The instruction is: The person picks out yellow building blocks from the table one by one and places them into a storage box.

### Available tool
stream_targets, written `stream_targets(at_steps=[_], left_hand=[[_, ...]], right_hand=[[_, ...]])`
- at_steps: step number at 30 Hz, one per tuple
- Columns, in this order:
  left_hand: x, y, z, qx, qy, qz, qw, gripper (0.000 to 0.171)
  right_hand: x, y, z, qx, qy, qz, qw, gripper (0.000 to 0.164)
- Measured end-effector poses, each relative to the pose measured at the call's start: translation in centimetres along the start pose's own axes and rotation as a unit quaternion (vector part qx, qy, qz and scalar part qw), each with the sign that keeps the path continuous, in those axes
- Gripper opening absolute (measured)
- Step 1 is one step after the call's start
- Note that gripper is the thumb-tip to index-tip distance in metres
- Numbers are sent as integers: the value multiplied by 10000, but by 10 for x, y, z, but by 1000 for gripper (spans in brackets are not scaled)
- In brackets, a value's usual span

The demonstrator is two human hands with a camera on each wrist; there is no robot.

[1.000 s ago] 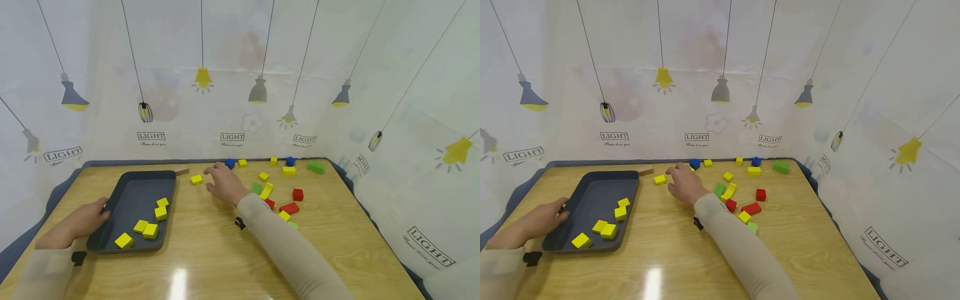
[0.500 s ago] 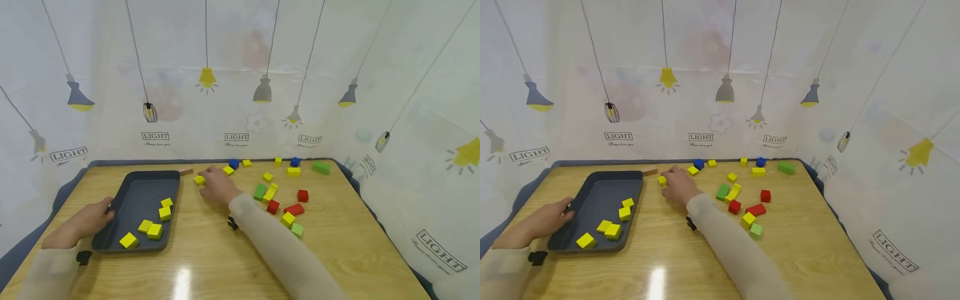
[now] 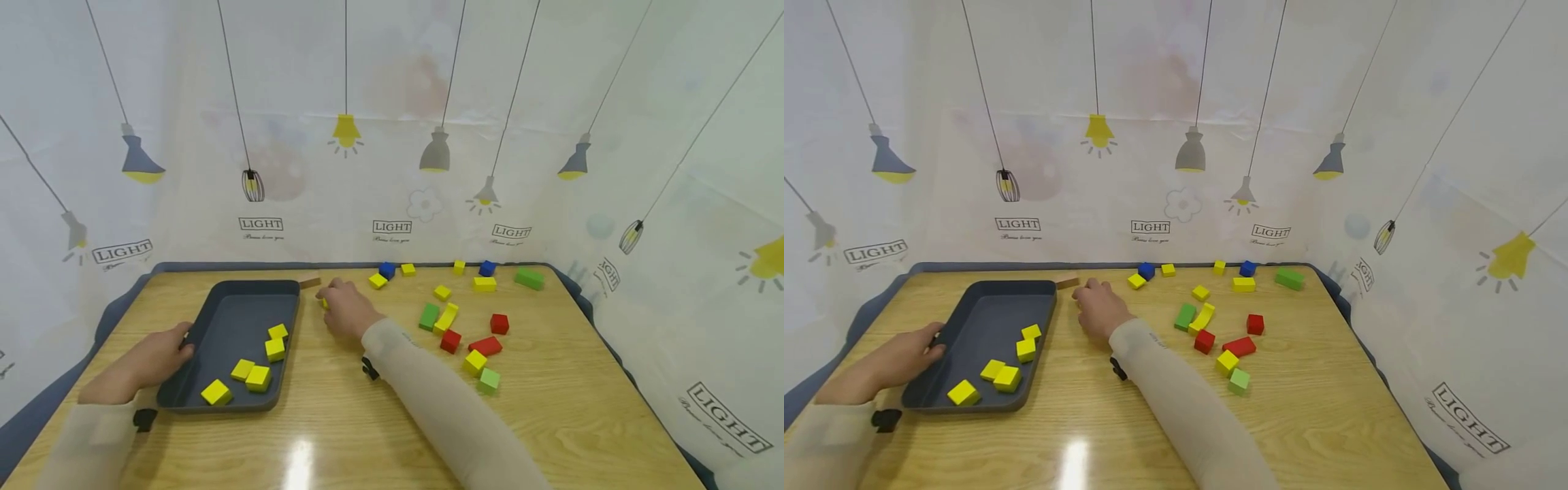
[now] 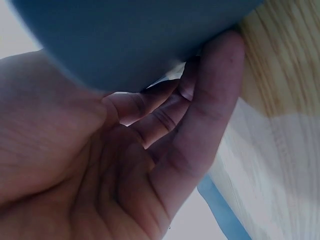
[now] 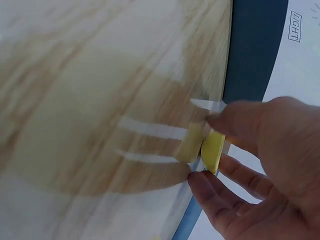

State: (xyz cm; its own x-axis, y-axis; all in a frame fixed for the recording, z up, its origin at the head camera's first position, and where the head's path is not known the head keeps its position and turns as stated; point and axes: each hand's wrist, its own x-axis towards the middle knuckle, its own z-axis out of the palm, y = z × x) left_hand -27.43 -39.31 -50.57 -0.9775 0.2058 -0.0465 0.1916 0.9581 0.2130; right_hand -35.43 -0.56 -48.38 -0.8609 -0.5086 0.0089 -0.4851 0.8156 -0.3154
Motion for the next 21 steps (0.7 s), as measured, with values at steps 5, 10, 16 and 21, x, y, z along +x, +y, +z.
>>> stream_targets(at_steps=[5,10,16,21], left_hand=[[0,-3,3,-38,-14,-18,10000,54],[-1,4,-4,-67,-17,-80,9999,53],[-11,27,-25,-94,-199,-61,9997,53],[-14,32,-31,-96,-257,-73,9996,53]], right_hand=[[0,3,0,93,5,-69,9999,41],[-2,4,-3,240,48,-154,9996,40],[-6,-4,-11,299,275,-392,9984,38],[-10,-17,-17,278,370,-597,9971,40]])
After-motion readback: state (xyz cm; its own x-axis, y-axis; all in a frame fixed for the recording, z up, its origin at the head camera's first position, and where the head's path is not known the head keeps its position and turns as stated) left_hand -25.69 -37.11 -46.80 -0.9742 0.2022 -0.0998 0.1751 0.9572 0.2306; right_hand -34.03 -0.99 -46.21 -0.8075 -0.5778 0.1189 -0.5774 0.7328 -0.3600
